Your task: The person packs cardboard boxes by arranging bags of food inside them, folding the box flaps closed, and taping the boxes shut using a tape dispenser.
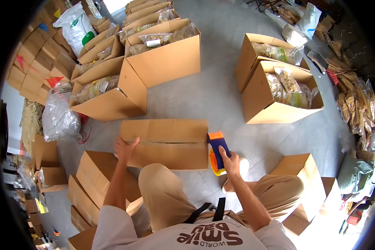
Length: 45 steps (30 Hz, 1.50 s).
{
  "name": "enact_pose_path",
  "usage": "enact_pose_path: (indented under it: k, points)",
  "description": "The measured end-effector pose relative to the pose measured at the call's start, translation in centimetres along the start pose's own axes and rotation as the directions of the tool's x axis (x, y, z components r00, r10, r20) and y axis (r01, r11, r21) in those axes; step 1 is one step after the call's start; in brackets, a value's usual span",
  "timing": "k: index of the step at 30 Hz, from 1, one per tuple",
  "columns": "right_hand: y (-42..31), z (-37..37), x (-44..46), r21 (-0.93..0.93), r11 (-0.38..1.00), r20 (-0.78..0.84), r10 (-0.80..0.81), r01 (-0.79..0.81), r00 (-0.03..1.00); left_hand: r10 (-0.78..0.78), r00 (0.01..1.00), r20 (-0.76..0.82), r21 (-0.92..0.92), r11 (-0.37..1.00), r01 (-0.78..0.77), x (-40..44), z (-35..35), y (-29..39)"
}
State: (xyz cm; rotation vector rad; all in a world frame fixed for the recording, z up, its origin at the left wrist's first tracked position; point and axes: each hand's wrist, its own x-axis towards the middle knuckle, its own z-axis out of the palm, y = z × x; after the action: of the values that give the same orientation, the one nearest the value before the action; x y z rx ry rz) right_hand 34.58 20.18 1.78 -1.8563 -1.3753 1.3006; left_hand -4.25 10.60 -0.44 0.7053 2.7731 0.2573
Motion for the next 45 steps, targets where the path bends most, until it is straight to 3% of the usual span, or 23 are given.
enact_pose_path:
  k: [3, 4, 8, 11, 13, 14, 15, 16, 17, 18, 19, 20, 22, 24, 25, 27, 31, 34, 37, 39, 40, 41, 45]
  points:
    - [0.9, -0.7, 2.2, -0.092, 0.988, -0.037, -0.124, 0.120, 0.992, -0.107, 0.992, -0.060, -0.059, 0.993, 0.103, -4.6, 2.0, -1.4]
    - [0.3, -1.2, 1.8, -0.002, 0.974, -0.089, -0.225, 0.225, 0.970, -0.151, 0.988, -0.033, -0.111, 0.983, 0.146, -5.8, 2.6, -2.0]
    - [0.0, -3.9, 0.2, 0.038, 0.958, -0.118, -0.280, 0.286, 0.953, -0.106, 0.993, 0.052, -0.123, 0.986, 0.112, -8.4, 5.0, -5.9]
    - [1.8, -4.4, -1.3, 0.223, 0.941, -0.069, -0.244, 0.253, 0.967, -0.022, 1.000, 0.012, -0.102, 0.995, 0.023, -6.8, 6.3, -7.2]
    - [1.6, -4.8, -3.7, 0.263, 0.911, -0.073, -0.310, 0.318, 0.948, 0.038, 0.974, 0.225, -0.058, 0.998, -0.025, -4.0, 6.2, -8.8]
    - [1.1, -5.2, -5.2, 0.257, 0.891, -0.083, -0.364, 0.373, 0.928, 0.044, 0.975, 0.219, -0.069, 0.997, -0.029, -3.0, 5.1, -8.8]
    - [0.4, -5.7, -6.7, 0.252, 0.868, -0.093, -0.418, 0.428, 0.904, 0.313, 0.890, 0.333, 0.044, 0.937, -0.346, -1.7, 3.2, -8.0]
    - [-0.1, -6.4, -7.9, 0.329, 0.832, -0.029, -0.465, 0.447, 0.885, 0.443, 0.857, 0.262, 0.079, 0.876, -0.477, -2.4, 0.2, -5.5]
    - [0.0, -6.4, -8.9, 0.333, 0.793, -0.111, -0.505, 0.511, 0.856, 0.564, 0.805, 0.184, 0.137, 0.797, -0.589, -3.3, -3.0, -2.9]
    - [-0.1, -6.9, -9.8, 0.326, 0.779, -0.083, -0.540, 0.535, 0.838, 0.553, 0.826, -0.107, 0.141, 0.831, -0.538, -7.4, -7.1, 1.6]
    - [-0.3, -7.4, -10.6, 0.320, 0.767, -0.052, -0.572, 0.556, 0.819, 0.626, 0.776, -0.071, -0.197, 0.754, -0.626, -9.5, -9.2, 4.7]
    - [-0.4, -7.8, -11.3, 0.331, 0.763, -0.020, -0.582, 0.555, 0.813, 0.696, 0.715, -0.068, -0.514, 0.590, -0.623, -11.7, -10.5, 7.3]
    - [-0.4, -8.1, -12.3, 0.305, 0.729, -0.027, -0.637, 0.613, 0.771, 0.774, 0.577, 0.260, -0.877, 0.439, -0.195, -16.6, -11.4, 10.6]
    - [-1.7, -7.9, -14.0, 0.310, 0.705, -0.106, -0.641, 0.638, 0.760, 0.848, 0.361, 0.389, -0.913, 0.406, 0.031, -20.4, -10.9, 12.6]
    - [-1.5, -8.0, -14.0, 0.310, 0.704, -0.105, -0.642, 0.639, 0.759, 0.848, 0.362, 0.388, -0.914, 0.406, 0.030, -21.3, -10.2, 13.0]
    - [-0.9, -8.3, -14.0, 0.283, 0.764, 0.059, -0.618, 0.580, 0.784, 0.836, 0.291, 0.464, -0.874, 0.379, 0.306, -22.2, -8.6, 13.6]
    - [-1.0, -7.4, -14.4, 0.246, 0.800, 0.089, -0.582, 0.548, 0.809, 0.809, 0.362, 0.463, -0.882, 0.378, 0.283, -21.8, -7.2, 13.6]
    - [-1.2, -6.2, -13.9, 0.186, 0.834, 0.140, -0.546, 0.520, 0.826, 0.807, 0.405, 0.430, -0.902, 0.405, 0.149, -19.3, -4.9, 13.3]
    - [-2.3, -4.8, -13.5, 0.158, 0.862, 0.137, -0.503, 0.482, 0.854, 0.774, 0.369, 0.515, -0.857, 0.455, 0.241, -17.0, -4.8, 13.8]
    - [-3.2, -4.4, -13.1, 0.162, 0.876, 0.158, -0.477, 0.453, 0.865, 0.714, 0.257, 0.651, -0.692, 0.419, 0.588, -16.1, -5.4, 14.3]
    - [-3.3, -4.1, -12.8, 0.161, 0.885, 0.163, -0.461, 0.437, 0.872, 0.743, 0.149, 0.652, -0.632, 0.425, 0.648, -14.9, -5.0, 14.3]
    - [-3.4, -3.8, -12.4, 0.169, 0.897, 0.184, -0.436, 0.408, 0.881, 0.737, 0.146, 0.660, -0.622, 0.428, 0.656, -14.4, -4.3, 14.4]
    - [-5.4, -1.8, -9.7, 0.065, 0.877, 0.249, -0.476, 0.476, 0.843, 0.626, 0.493, 0.604, -0.769, 0.621, 0.152, -9.3, -1.0, 15.7]
